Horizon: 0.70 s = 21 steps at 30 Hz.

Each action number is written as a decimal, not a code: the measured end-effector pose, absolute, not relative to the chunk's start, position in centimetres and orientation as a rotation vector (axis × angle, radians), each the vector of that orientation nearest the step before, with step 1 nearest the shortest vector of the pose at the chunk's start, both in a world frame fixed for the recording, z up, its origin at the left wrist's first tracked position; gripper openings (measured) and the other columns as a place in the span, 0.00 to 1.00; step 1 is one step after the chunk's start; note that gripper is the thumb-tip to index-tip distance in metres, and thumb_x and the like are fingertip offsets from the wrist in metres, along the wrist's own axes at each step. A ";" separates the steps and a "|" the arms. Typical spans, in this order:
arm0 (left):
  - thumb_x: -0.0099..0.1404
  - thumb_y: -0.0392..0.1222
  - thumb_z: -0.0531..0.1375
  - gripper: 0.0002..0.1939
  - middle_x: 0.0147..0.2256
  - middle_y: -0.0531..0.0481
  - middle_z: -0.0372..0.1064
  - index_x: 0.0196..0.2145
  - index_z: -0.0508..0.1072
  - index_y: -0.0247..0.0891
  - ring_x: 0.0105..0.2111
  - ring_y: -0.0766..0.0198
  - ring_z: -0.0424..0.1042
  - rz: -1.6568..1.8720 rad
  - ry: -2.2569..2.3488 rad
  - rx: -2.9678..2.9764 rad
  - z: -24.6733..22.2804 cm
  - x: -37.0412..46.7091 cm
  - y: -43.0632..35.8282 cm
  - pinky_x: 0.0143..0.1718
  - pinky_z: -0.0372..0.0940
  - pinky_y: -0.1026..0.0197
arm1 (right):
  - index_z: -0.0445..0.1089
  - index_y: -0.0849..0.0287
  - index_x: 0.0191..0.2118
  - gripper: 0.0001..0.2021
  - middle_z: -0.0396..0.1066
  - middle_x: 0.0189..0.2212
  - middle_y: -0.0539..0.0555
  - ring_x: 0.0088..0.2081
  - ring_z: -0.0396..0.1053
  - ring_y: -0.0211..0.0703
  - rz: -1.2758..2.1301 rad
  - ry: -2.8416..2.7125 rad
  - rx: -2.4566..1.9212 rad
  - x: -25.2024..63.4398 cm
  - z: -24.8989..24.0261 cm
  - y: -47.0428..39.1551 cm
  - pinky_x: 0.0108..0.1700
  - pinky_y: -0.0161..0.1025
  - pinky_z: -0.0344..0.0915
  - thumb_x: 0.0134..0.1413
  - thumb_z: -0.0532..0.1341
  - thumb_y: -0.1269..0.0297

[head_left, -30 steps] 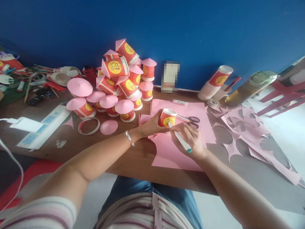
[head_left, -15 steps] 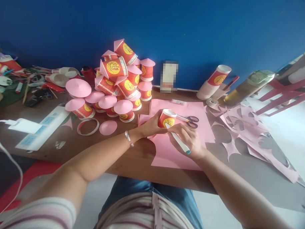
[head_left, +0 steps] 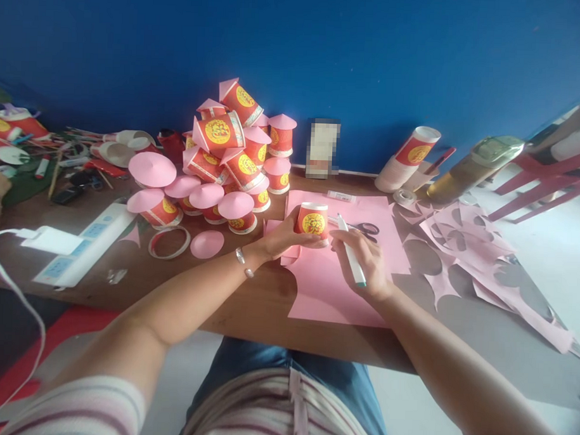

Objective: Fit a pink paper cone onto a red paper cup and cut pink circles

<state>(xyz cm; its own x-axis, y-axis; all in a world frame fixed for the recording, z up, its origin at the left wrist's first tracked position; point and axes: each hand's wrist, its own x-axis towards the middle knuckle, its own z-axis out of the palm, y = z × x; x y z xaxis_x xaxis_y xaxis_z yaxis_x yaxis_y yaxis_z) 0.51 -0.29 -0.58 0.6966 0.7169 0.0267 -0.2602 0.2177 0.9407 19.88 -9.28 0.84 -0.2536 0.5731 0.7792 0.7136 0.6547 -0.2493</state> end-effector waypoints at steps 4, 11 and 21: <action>0.55 0.39 0.76 0.39 0.46 0.44 0.75 0.59 0.62 0.38 0.46 0.54 0.78 0.697 0.477 1.085 -1.0 0.5 -0.2 0.55 0.72 0.41 | 0.67 0.53 0.54 0.10 0.79 0.40 0.55 0.36 0.79 0.44 0.072 -1.779 -1.226 20.1 0.5 -8.9 0.42 0.42 0.74 0.72 0.55 0.65; 0.54 0.39 0.75 0.40 0.51 0.40 0.76 0.61 0.65 0.40 0.51 0.47 0.78 0.747 0.497 1.057 -0.6 0.4 -0.4 0.55 0.70 0.43 | 0.66 0.53 0.54 0.10 0.78 0.41 0.55 0.40 0.79 0.47 0.276 -1.707 -1.294 20.3 -0.7 -8.0 0.43 0.45 0.74 0.71 0.55 0.63; 0.61 0.43 0.69 0.30 0.56 0.42 0.73 0.60 0.70 0.42 0.57 0.48 0.72 0.799 0.461 1.127 -0.6 0.2 0.0 0.53 0.70 0.51 | 0.65 0.51 0.57 0.15 0.76 0.51 0.58 0.47 0.78 0.52 0.350 -1.745 -1.267 20.4 -1.3 -7.6 0.49 0.53 0.76 0.68 0.61 0.61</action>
<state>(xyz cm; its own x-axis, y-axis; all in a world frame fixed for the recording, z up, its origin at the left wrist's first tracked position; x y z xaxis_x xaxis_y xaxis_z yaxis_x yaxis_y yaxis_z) 0.20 0.00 -0.62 0.6445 0.7621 0.0616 -0.3279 0.2027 0.9227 20.36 -7.63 -1.31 -0.0463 0.8608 0.5068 0.5993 0.4298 -0.6754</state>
